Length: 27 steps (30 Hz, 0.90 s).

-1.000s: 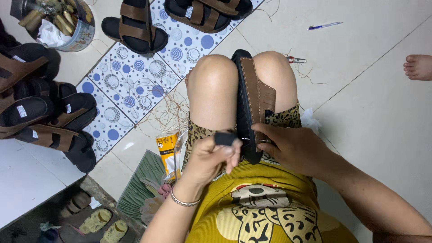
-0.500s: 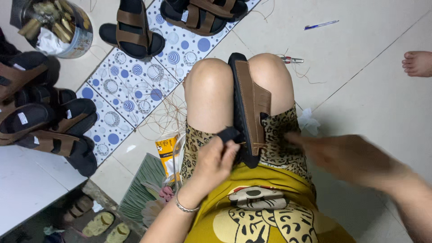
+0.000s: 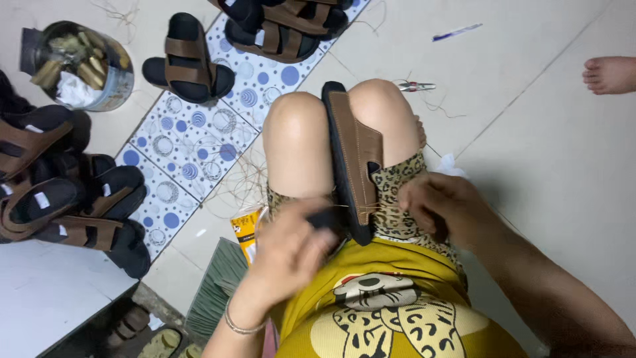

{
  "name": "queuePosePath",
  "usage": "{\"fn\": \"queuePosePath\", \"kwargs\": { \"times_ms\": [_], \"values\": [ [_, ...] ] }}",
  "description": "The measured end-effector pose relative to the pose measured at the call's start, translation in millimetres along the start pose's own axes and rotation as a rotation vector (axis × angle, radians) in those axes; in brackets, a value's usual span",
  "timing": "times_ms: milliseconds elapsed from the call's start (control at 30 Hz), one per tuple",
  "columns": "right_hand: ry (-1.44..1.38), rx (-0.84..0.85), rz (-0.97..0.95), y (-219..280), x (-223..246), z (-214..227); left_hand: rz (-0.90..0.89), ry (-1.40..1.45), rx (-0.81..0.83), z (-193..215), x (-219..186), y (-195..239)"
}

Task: The person sits on the floor and sews a brown sandal using a needle and thread. They pull the thread through the sole and strap, then use scissors to cut the thread. The person repeats this process on another sandal.

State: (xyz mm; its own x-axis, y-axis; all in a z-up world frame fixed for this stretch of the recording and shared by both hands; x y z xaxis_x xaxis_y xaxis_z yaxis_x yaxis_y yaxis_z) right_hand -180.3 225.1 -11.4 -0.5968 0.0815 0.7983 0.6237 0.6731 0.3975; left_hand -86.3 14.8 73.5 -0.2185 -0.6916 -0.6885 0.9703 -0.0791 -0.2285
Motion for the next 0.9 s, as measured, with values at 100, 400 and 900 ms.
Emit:
{"fn": "queuePosePath", "kwargs": {
  "times_ms": [100, 400, 900],
  "values": [
    [0.206, 0.148, -0.025, 2, -16, -14, -0.26, 0.124, 0.319, -47, -44, 6],
    [0.106, -0.069, 0.0, -2, -14, 7, -0.214, -0.407, 0.446, -136, -47, -6],
    [0.674, 0.203, 0.428, -14, -12, -83, 0.331, 0.926, -0.267, -10, 5, 19]
  ]
}}
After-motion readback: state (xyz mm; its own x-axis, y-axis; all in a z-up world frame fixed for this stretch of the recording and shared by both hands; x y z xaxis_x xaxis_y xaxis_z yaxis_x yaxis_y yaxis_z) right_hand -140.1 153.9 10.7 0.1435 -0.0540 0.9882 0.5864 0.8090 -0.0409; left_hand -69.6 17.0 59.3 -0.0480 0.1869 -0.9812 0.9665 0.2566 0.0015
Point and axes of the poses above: each hand's wrist, its own y-axis away from the middle knuckle, its own z-axis out of the back of the hand, x = y × z, the point moved 8 cm from there along -y, towards the middle knuckle, and after that the axes turned 11 degrees about -y, right-handed, at the moved point
